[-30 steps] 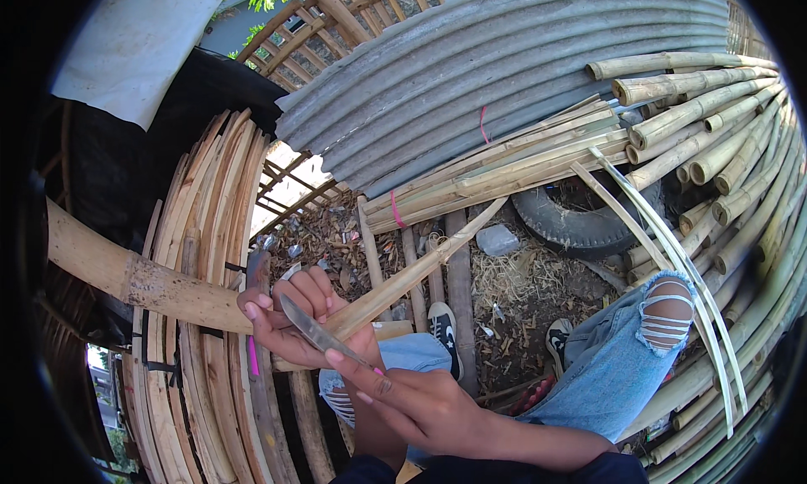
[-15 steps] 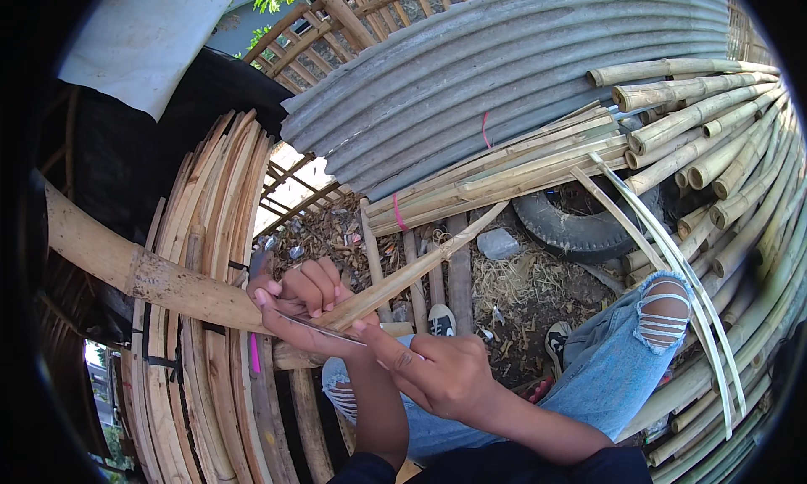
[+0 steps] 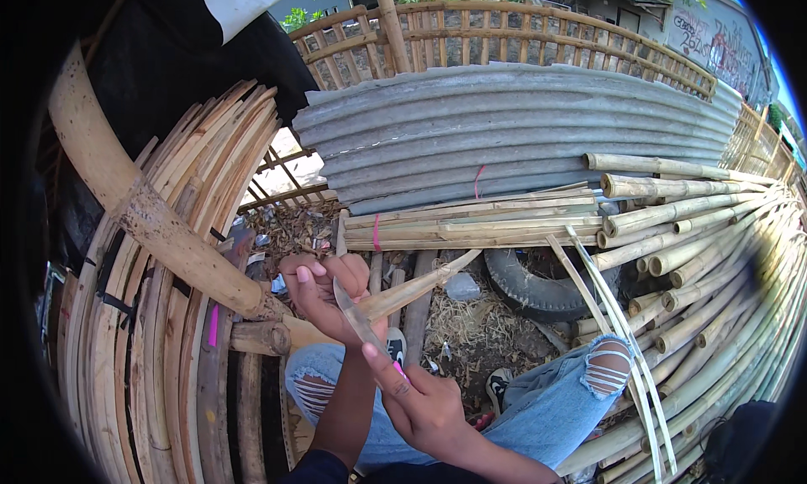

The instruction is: The person is stripping a piece of bamboo using a knife while sitting among many bamboo stalks.

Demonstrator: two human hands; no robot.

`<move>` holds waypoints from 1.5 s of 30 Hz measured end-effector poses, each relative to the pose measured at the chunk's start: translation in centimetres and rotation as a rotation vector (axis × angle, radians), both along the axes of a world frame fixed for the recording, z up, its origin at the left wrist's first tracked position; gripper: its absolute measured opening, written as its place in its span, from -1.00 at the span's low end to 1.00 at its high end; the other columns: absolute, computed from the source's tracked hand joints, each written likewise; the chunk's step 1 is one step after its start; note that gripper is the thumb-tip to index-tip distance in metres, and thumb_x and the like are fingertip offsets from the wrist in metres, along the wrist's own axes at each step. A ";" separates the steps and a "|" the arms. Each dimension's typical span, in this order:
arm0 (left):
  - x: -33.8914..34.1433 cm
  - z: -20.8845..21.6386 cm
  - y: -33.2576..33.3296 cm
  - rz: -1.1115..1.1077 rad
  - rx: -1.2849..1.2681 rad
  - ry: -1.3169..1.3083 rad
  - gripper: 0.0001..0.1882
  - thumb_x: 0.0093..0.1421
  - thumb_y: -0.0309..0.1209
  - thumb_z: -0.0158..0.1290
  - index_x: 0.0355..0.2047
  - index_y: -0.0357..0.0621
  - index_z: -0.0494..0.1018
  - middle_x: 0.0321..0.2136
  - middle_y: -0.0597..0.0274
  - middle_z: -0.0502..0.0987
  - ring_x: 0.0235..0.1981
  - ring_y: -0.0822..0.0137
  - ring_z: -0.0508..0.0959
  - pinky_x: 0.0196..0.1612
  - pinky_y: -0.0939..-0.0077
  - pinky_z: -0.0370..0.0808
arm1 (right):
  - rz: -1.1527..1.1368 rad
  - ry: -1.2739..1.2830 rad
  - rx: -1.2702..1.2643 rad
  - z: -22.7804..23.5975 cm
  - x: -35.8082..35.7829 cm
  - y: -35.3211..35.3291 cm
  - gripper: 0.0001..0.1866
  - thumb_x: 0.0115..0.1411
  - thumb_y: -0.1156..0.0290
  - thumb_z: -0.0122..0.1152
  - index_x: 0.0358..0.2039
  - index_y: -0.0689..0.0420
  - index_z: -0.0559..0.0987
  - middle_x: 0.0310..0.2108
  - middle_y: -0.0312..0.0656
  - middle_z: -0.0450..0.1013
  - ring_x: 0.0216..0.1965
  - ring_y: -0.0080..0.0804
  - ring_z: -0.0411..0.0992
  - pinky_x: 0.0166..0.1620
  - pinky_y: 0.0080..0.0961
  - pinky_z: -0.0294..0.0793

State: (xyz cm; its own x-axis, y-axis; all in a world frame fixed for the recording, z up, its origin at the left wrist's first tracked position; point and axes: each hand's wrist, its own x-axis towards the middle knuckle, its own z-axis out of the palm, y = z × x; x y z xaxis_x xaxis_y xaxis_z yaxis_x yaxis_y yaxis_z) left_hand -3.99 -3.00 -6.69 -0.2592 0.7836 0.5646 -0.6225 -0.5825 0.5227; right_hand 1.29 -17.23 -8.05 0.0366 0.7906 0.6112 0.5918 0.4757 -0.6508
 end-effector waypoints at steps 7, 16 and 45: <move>0.2 -0.2 -0.2 -0.077 0.048 -0.089 -0.84 0.31 -0.37 -0.24 -0.39 -0.18 0.17 -0.82 0.38 0.13 -0.83 0.61 0.04 -0.73 0.64 -0.07 | -0.094 -0.008 0.010 -0.2 -0.9 0.0 -0.32 0.00 0.72 0.12 0.20 0.16 0.31 -0.62 -0.19 0.30 -0.71 -0.38 0.27 -0.61 -0.47 0.32; -0.2 -0.7 -0.2 -0.114 0.070 -0.062 -0.88 0.30 -0.44 -0.19 -0.37 -0.21 0.23 -0.73 0.38 0.24 -0.78 0.66 0.11 -0.71 0.68 0.02 | -0.229 0.020 -0.003 -1.2 -0.6 0.6 -0.49 0.18 0.69 -0.09 0.18 0.25 0.31 -0.74 -0.34 0.19 -0.75 -0.66 0.12 -0.63 -0.67 0.11; 1.3 0.1 -0.5 0.069 0.070 0.132 -0.77 0.36 -0.22 -0.41 -0.37 -0.06 0.11 -0.84 0.41 0.04 -0.84 0.56 0.00 -0.70 0.64 -0.04 | 0.204 0.833 -0.562 -0.2 1.6 0.8 -0.56 0.38 0.17 -0.19 -0.48 0.29 0.35 -0.72 -0.12 0.21 -0.69 -0.31 0.22 -0.54 -0.35 0.20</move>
